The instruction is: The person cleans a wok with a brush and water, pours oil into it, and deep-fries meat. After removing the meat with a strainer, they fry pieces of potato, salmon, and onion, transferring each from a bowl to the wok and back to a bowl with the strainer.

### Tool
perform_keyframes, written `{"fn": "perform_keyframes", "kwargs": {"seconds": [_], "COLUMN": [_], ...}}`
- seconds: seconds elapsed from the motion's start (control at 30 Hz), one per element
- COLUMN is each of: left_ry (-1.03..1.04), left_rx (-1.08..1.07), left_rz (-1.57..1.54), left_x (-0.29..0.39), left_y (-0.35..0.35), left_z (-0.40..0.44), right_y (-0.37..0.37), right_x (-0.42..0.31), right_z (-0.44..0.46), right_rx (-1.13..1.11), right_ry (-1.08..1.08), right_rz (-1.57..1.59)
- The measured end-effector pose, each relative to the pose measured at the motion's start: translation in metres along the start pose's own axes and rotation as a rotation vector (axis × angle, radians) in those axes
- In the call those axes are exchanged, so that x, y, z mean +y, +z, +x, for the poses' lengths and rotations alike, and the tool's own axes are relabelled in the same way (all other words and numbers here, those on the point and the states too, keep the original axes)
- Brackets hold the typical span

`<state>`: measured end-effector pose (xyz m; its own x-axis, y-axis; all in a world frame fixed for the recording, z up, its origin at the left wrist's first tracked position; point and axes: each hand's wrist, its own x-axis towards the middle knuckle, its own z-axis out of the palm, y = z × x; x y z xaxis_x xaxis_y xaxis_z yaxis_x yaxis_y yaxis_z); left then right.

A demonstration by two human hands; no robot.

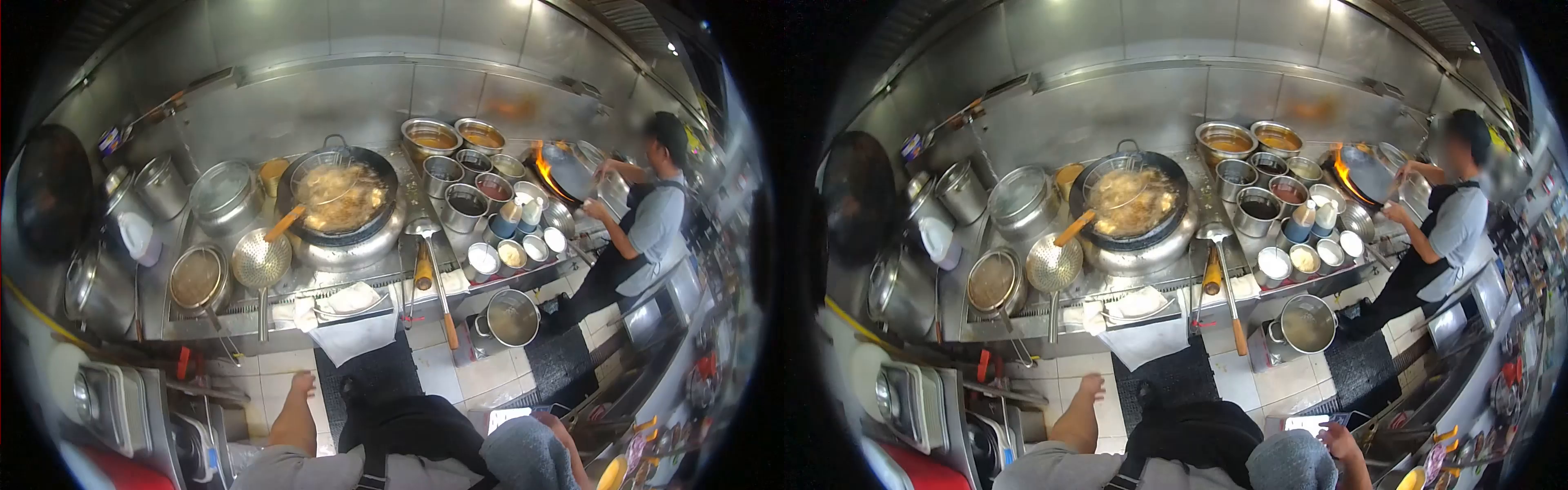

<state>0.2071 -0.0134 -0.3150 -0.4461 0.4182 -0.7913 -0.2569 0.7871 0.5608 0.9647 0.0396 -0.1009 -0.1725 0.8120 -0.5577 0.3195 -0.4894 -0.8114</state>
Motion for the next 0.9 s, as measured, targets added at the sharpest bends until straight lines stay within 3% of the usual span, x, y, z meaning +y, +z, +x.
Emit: {"fn": "perform_keyframes", "kwargs": {"seconds": [0.13, 0.27, 0.33, 0.4, 0.57, 0.63, 0.7, 0.73, 0.77, 0.83, 0.87, 0.9], "left_ry": [0.078, 0.142, 0.159, 0.023, 0.234, 0.312, 0.311, 0.278, 0.303, 0.433, 0.328, 0.222], "left_rx": [0.074, 0.236, 0.243, 0.117, 0.040, 0.145, 0.046, -0.045, -0.115, -0.496, -0.526, -0.546], "left_rz": [-0.192, -0.496, -0.570, -0.547, -0.337, -0.379, -0.111, 0.052, 0.222, 0.710, 0.456, 0.204], "left_x": [0.037, 0.086, 0.120, 0.138, 0.120, 0.075, 0.019, 0.000, -0.017, -0.025, -0.016, -0.002], "left_y": [0.022, 0.046, 0.048, 0.062, 0.143, 0.181, 0.185, 0.177, 0.168, 0.142, 0.138, 0.137], "left_z": [-0.002, -0.005, -0.005, 0.006, -0.027, -0.054, -0.080, -0.101, -0.125, -0.167, -0.198, -0.233], "right_y": [-0.024, 0.002, 0.016, 0.022, 0.035, 0.034, 0.068, 0.085, 0.103, 0.142, 0.165, 0.192], "right_x": [-0.006, -0.059, -0.075, -0.086, -0.109, -0.049, -0.064, -0.064, -0.058, -0.077, -0.103, -0.082], "right_z": [-0.011, -0.040, -0.034, -0.030, -0.016, 0.039, 0.062, 0.083, 0.102, 0.114, 0.111, 0.142], "right_rx": [-0.131, -0.337, -0.414, -0.430, -0.359, -0.537, -0.650, -0.710, -0.746, -0.772, -0.768, -0.862], "right_ry": [0.091, 0.064, 0.040, 0.059, 0.118, 0.071, -0.032, 0.134, 0.029, -0.133, -0.192, -0.386], "right_rz": [-0.014, -0.065, -0.086, -0.111, -0.136, -0.117, -0.457, -0.486, -0.553, -0.679, -0.731, -0.630]}}
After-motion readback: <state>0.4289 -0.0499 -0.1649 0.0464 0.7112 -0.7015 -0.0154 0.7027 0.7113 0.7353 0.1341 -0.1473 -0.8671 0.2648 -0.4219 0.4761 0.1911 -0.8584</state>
